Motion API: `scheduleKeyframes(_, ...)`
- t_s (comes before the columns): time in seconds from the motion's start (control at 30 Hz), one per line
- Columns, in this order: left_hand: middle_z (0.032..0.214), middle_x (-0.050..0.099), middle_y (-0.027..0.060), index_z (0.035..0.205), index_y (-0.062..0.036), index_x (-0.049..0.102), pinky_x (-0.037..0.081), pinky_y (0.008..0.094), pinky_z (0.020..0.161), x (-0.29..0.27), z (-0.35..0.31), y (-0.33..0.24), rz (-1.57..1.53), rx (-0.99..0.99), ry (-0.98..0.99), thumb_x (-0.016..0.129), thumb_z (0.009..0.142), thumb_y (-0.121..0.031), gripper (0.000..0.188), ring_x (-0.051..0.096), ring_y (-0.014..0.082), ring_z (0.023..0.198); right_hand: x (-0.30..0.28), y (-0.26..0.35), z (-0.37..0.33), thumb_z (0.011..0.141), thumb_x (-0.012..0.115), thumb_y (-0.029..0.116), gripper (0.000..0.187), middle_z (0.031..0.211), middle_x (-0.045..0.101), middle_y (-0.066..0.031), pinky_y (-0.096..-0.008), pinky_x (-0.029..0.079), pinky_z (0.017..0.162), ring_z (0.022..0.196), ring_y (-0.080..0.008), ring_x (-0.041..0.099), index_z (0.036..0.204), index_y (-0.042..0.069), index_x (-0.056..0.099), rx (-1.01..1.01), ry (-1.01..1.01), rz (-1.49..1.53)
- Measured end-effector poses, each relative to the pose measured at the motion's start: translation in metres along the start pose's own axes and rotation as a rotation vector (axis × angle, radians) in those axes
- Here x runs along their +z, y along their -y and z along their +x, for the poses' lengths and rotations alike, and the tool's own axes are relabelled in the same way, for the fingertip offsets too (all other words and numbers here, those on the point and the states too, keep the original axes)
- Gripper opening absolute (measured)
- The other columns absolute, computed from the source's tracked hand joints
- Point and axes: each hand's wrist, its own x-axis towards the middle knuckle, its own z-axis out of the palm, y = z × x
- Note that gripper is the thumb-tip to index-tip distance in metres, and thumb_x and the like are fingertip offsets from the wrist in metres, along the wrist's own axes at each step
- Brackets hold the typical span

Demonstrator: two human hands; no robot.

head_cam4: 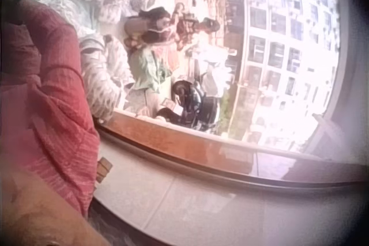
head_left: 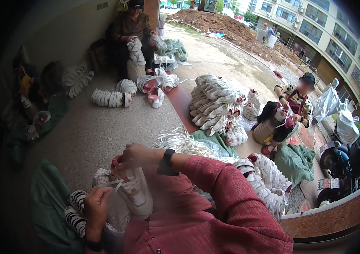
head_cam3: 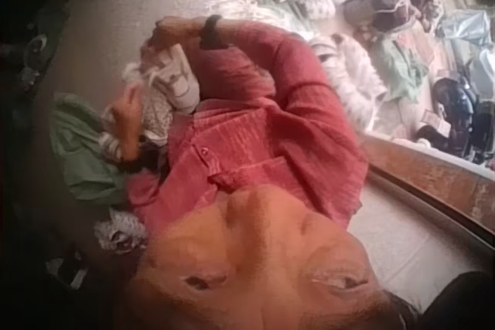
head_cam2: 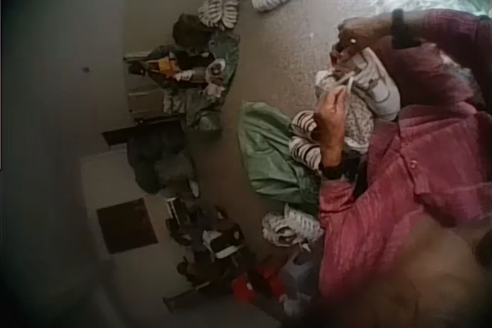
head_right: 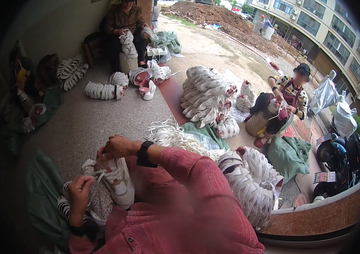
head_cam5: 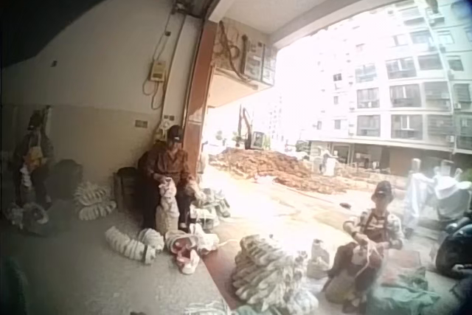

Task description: The person sits on the floor and threads a white shoelace through the eyelets of a white sneaker. They pull the lace tight and adjust the loops, working on the shoe held in their lap. Other people are visible in the background performing similar tasks.

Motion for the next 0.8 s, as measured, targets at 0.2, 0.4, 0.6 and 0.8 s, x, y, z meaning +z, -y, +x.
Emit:
scheduleKeyframes(0.2,0.079,0.062,0.0099,0.090,-0.0002,0.069,0.048,0.0326,0.065,0.022,0.015,0.011,0.115,0.166,0.016,0.074,0.080,0.001,0.011,0.062,0.0234,0.074,0.002,0.020,-0.003,0.092,0.066,0.041,0.042,0.101,0.070,-0.0139,-0.0359,0.050,0.087,0.098,-0.0237,0.065,0.115,0.005,0.070,0.066,-0.002,0.530)
scheduleKeyframes(0.4,0.082,0.063,0.0099,0.088,0.0003,0.069,0.049,0.0332,0.067,0.037,0.028,0.016,0.064,0.140,0.007,0.073,0.079,0.004,0.011,0.062,0.0230,0.075,-0.008,0.019,-0.017,0.092,0.067,0.034,0.043,0.112,0.067,-0.0148,-0.0366,0.050,0.089,0.101,-0.0238,0.064,0.126,0.007,0.064,-0.072,0.010,0.461)
scheduleKeyframes(0.6,0.082,0.063,0.0095,0.088,0.0000,0.070,0.050,0.0329,0.068,0.044,0.035,0.023,0.074,0.127,-0.060,0.073,0.079,0.003,0.011,0.063,0.0230,0.076,-0.010,0.021,-0.011,0.095,0.067,0.039,0.042,0.099,0.072,-0.0073,-0.0333,0.050,0.086,0.096,-0.0147,0.064,0.113,0.000,0.070,0.319,0.069,0.707)
scheduleKeyframes(0.8,0.083,0.066,0.0096,0.090,-0.0012,0.072,0.050,0.0321,0.067,0.039,0.032,0.035,0.064,0.044,-0.089,0.075,0.081,-0.002,0.009,0.066,0.0221,0.076,0.000,0.014,-0.004,0.098,0.065,0.035,0.041,0.105,0.072,-0.0081,-0.0314,0.051,0.090,0.100,-0.0138,0.064,0.118,-0.001,0.070,0.444,0.122,0.860)
